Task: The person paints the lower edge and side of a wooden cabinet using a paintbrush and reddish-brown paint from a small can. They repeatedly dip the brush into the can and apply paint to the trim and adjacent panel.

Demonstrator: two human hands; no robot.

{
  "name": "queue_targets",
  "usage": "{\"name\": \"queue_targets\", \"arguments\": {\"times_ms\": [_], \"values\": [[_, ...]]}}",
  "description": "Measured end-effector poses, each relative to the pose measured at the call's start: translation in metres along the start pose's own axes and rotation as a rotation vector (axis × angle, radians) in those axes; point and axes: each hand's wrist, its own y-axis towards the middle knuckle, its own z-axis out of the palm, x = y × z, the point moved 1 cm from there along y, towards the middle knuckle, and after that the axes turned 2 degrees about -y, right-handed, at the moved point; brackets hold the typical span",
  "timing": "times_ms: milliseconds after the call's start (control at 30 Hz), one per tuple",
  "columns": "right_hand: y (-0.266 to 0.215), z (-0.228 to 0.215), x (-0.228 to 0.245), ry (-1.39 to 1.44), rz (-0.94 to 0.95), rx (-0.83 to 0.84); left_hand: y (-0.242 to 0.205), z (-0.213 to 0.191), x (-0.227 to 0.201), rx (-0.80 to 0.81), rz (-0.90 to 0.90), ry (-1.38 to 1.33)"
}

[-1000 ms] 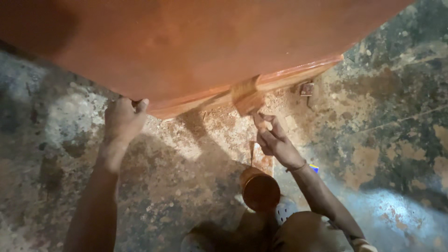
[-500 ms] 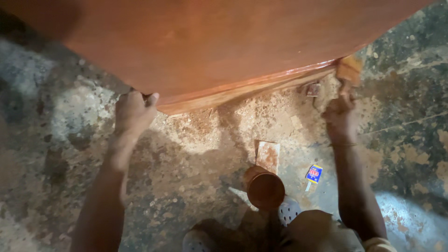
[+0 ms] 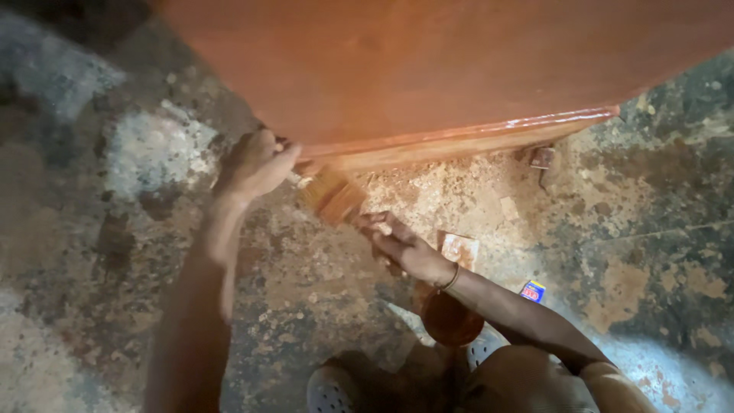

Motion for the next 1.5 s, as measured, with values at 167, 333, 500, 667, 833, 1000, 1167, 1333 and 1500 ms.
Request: {"name": "queue_targets", "arguments": {"times_ms": [167, 333, 500, 667, 833, 1000, 1167, 1333, 1500], "values": [[0.020, 0.008, 0.019, 0.246, -0.114, 0.010, 0.002, -0.001, 0.000, -0.116, 0.216, -0.122], [0.007, -0.028, 0.013, 0.465, -0.140, -0.269, 0.003, 0.004, -0.002, -0.065, 0.219, -0.291], [-0.058, -0.058, -0.018, 0.604, -0.203, -0.650, 0.003, 0.008, -0.001, -0.047, 0.255, -0.231], [-0.079, -0.082, -0.041, 0.450, -0.501, -0.731, 0.001, 0.004, -0.004, -0.014, 0.179, -0.215], [0.001, -0.052, -0.078, 0.768, -0.456, -0.414, -0.003, -0.001, -0.007, -0.021, 0.172, -0.230], [0.071, 0.030, -0.069, 0.550, -0.434, 0.223, -0.003, -0.005, -0.007, -0.002, 0.139, -0.127], [0.043, 0.007, -0.033, 0.098, -0.402, -0.100, -0.007, -0.008, -0.006, -0.077, 0.152, -0.180], [-0.029, -0.072, -0.046, 0.511, -0.424, -0.297, -0.006, -0.010, -0.004, -0.140, 0.155, -0.170], [-0.134, -0.117, -0.072, 0.576, -0.350, -0.725, 0.005, -0.001, 0.006, -0.264, 0.195, -0.128]]}}
